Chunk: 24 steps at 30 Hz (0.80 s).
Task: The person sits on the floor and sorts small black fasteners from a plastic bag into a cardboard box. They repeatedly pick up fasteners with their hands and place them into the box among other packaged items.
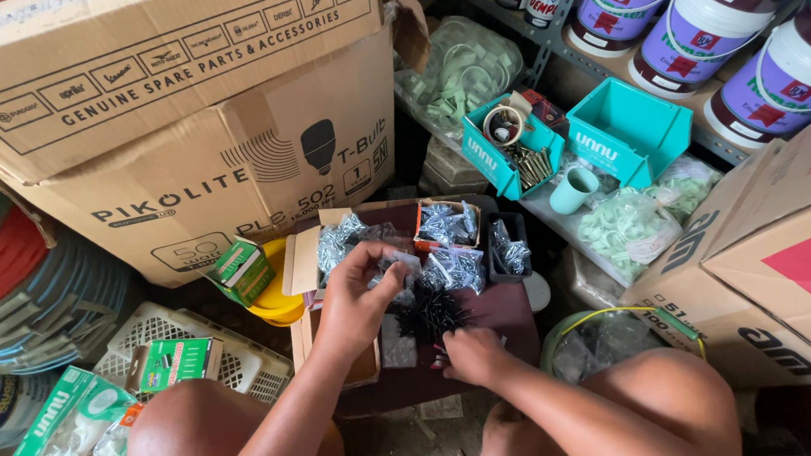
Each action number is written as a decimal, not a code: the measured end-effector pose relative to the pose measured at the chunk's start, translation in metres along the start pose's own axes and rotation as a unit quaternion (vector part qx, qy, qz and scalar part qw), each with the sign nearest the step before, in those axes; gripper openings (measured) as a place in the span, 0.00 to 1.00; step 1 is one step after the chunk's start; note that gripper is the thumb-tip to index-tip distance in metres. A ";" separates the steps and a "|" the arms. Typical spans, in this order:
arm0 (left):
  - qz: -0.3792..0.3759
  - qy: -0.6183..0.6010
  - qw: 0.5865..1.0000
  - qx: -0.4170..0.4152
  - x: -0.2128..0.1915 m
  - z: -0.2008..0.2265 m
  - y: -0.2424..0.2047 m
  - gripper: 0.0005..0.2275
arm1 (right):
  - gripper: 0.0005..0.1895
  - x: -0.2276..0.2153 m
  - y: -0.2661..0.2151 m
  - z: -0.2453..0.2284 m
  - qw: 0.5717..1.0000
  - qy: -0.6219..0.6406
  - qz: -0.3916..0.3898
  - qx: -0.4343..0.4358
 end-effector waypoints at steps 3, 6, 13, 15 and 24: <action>0.010 0.020 1.000 0.006 -0.003 0.000 -0.002 0.03 | 0.15 0.039 0.017 0.001 0.997 -0.018 0.065 -0.040; 0.008 0.030 0.999 0.004 -0.007 -0.002 -0.002 0.03 | 0.10 0.017 0.012 -0.002 0.998 0.019 0.040 -0.039; 0.010 0.039 0.998 -0.047 -0.015 -0.005 -0.003 0.11 | 0.17 -0.072 -0.007 0.003 0.973 0.211 0.058 -0.076; -0.016 0.107 0.994 -0.035 -0.016 -0.002 -0.005 0.16 | 0.15 -0.096 -0.010 0.004 0.955 0.269 0.082 -0.093; -0.115 0.293 0.949 -0.003 0.002 0.020 -0.014 0.23 | 0.23 -0.187 -0.068 0.022 0.868 0.424 0.215 -0.142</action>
Point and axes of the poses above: each hand's wrist, its own y-axis towards the middle knuckle, its own x-axis out of the palm, z = x × y, the point moved 3 cm from there along y, towards the middle knuckle, and after that the axes turned 6 degrees about z, right-handed, at the moved point
